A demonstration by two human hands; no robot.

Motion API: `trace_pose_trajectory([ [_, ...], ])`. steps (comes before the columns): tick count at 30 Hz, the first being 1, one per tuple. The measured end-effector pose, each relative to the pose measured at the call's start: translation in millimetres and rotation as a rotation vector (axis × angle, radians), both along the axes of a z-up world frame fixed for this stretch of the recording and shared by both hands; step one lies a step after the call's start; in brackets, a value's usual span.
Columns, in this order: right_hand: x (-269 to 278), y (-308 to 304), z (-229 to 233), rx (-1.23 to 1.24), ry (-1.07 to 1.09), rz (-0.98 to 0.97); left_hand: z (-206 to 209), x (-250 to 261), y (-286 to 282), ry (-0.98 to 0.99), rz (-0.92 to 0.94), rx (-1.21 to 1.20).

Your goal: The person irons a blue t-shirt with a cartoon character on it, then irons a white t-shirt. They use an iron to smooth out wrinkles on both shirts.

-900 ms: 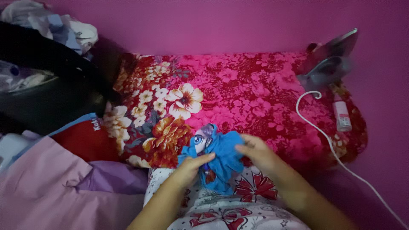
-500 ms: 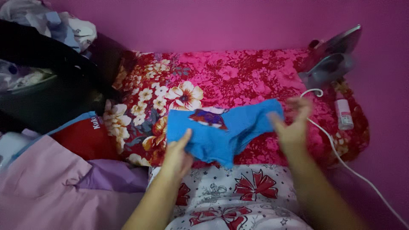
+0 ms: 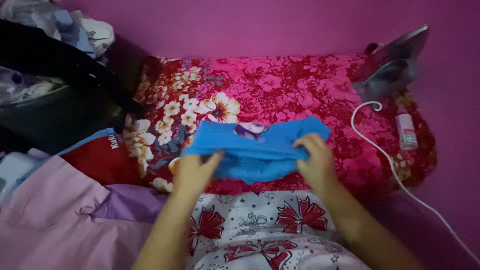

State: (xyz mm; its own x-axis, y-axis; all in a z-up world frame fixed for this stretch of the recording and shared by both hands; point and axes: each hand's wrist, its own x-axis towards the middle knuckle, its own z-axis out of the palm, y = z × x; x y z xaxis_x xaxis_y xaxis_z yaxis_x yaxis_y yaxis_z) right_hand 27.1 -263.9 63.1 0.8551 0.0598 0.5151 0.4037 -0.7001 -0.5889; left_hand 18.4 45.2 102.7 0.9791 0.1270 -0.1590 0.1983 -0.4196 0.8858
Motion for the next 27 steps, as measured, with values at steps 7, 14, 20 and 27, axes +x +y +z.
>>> trace_pose_trajectory([
  [7,17,-32,9,0.36,0.214,0.036,26,4,18,-0.214,0.236,0.68],
  [14,23,-50,-5,0.945,0.533,0.338,-8,17,28,-0.854,0.143,0.424],
  [20,21,-38,22,1.385,0.745,0.09,-45,20,20,-0.329,-0.03,0.057],
  [27,23,-45,21,1.308,0.667,0.299,-48,23,14,-0.021,-0.193,-0.841],
])
